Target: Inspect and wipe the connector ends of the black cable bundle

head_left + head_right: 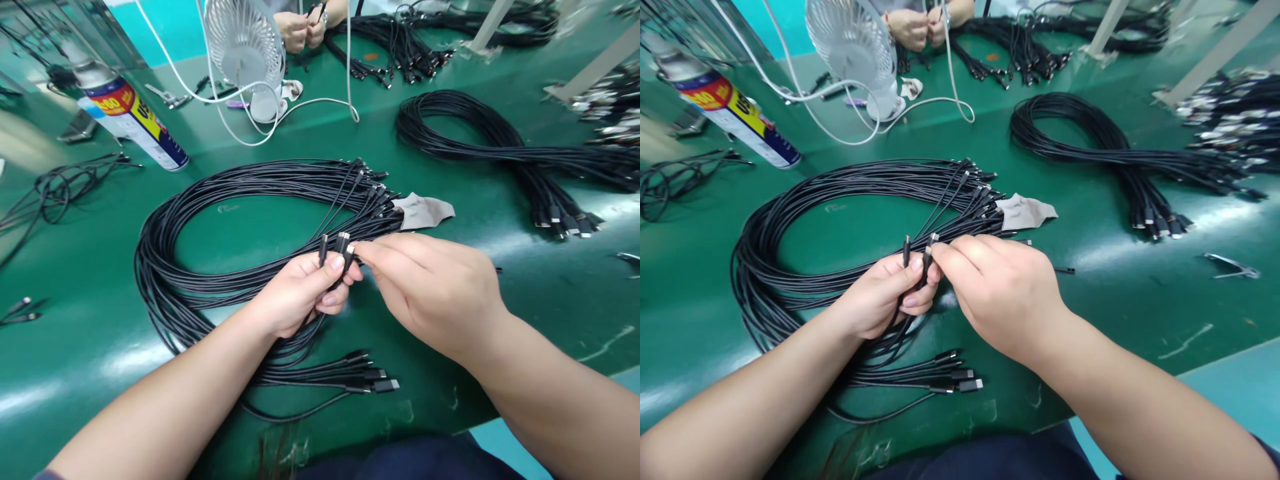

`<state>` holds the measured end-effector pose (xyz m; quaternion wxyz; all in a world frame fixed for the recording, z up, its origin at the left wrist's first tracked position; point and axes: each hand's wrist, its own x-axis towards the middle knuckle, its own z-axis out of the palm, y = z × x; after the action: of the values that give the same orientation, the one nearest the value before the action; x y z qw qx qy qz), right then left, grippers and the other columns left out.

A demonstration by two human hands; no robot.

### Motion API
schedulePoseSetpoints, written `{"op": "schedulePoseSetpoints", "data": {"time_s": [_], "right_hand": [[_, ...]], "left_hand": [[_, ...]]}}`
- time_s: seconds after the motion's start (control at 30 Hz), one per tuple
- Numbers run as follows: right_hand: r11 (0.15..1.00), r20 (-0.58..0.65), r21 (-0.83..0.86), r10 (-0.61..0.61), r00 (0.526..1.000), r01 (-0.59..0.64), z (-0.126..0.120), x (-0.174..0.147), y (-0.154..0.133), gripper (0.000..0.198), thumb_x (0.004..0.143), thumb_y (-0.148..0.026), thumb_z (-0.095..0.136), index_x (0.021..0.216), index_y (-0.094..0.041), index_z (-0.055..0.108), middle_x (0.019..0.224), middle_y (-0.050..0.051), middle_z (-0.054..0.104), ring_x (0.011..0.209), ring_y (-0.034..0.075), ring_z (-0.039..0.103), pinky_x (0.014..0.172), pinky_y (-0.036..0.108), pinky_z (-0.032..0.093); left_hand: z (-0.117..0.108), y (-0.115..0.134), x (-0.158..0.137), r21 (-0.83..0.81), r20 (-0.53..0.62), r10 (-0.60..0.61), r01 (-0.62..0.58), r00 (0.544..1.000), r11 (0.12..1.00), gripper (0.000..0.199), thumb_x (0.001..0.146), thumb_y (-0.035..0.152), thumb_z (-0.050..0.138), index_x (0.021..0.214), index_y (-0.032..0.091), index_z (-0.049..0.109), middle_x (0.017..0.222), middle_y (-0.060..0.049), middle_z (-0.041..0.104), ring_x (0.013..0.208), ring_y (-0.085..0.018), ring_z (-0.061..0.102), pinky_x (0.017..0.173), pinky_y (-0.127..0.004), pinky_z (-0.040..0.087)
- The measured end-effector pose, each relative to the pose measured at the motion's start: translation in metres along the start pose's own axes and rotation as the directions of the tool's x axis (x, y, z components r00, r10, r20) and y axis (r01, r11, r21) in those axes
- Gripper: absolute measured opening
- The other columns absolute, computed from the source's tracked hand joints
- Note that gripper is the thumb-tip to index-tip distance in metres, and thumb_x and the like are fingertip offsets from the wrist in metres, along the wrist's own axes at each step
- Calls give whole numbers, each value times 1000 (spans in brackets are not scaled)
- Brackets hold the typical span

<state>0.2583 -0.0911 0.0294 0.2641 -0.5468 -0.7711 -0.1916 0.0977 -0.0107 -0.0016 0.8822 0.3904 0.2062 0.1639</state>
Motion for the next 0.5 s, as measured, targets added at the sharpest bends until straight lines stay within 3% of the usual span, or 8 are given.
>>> {"op": "schedulePoseSetpoints", "data": {"time_s": [0.5], "right_hand": [[997, 27, 64, 34, 999, -35, 1, -1, 2, 25, 89, -8, 50, 101, -13, 71, 93, 7, 76, 77, 18, 72, 67, 28, 54]], "left_hand": [[-2, -1, -1, 14, 5, -17, 17, 1000, 1000, 29, 87, 41, 64, 81, 12, 62, 54, 6, 36, 46, -4, 27, 45, -17, 23]]}}
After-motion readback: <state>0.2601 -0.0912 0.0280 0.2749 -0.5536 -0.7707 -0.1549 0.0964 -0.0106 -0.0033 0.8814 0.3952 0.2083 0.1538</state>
